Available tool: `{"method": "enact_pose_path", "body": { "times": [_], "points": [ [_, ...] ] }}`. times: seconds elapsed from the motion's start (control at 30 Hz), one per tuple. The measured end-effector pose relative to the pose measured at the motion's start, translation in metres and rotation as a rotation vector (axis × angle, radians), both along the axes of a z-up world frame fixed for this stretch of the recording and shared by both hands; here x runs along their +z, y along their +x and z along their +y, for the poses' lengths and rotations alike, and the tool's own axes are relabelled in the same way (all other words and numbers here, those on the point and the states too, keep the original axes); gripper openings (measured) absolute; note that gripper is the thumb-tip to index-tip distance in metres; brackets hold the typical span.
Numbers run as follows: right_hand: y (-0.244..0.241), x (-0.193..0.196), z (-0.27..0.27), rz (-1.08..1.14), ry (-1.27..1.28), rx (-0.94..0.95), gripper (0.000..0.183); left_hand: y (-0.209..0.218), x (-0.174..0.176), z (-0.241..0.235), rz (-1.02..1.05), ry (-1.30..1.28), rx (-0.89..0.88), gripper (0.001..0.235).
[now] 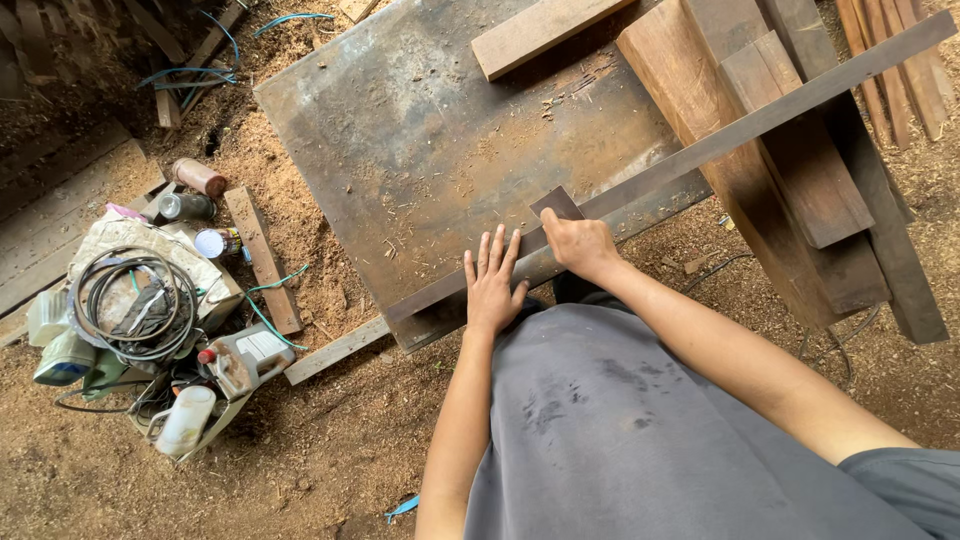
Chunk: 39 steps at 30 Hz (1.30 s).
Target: The person sands a long wooden plank using a sanding block held in the right hand while stabilizing the wood with the left hand. The person repeatedly moves the sanding block back and forth along the length of the plank on a metal workbench.
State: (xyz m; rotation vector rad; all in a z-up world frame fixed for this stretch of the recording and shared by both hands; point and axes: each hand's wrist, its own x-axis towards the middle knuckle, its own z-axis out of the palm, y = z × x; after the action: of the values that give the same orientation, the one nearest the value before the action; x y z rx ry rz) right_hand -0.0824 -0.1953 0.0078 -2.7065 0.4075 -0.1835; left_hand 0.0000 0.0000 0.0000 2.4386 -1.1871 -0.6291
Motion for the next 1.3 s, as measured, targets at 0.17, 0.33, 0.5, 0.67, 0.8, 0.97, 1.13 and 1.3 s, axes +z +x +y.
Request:
{"method": "enact_pose_path", "body": {
  "times": [0.17, 0.33, 0.5, 0.67, 0.8, 0.97, 1.13, 1.3],
  "points": [
    [0.000, 0.002, 0.000, 0.022, 0.010, -0.009, 0.011, 0.000, 0.000, 0.000, 0.009, -0.010, 0.012, 0.095],
    [-0.001, 0.000, 0.001, 0.009, -0.009, -0.033, 0.010, -0.001, -0.001, 0.000, 0.008, -0.043, 0.024, 0.093],
    [-0.001, 0.000, 0.002, 0.022, 0.009, -0.034, 0.011, -0.001, -0.001, 0.001, 0.022, -0.055, 0.040, 0.092],
    [-0.001, 0.003, -0.007, 0.104, 0.017, -0.069, 0.011, -0.004, -0.002, 0.004, -0.016, -0.081, 0.064, 0.094],
    [-0.001, -0.001, -0.004, 0.055, -0.041, -0.147, 0.014, -0.010, -0.001, 0.013, -0.055, -0.062, 0.087, 0.100],
    [0.001, -0.015, 0.006, 0.091, -0.071, -0.025, 0.007, -0.011, -0.006, 0.015, -0.046, -0.049, 0.092, 0.103],
    [0.004, -0.024, -0.014, 0.205, -0.116, -0.085, 0.015, -0.008, -0.007, 0.016, -0.014, -0.037, 0.091, 0.103],
    [0.011, -0.026, -0.002, 0.229, -0.230, 0.088, 0.022, -0.008, -0.006, 0.017, 0.003, -0.033, 0.085, 0.103]
  ]
}}
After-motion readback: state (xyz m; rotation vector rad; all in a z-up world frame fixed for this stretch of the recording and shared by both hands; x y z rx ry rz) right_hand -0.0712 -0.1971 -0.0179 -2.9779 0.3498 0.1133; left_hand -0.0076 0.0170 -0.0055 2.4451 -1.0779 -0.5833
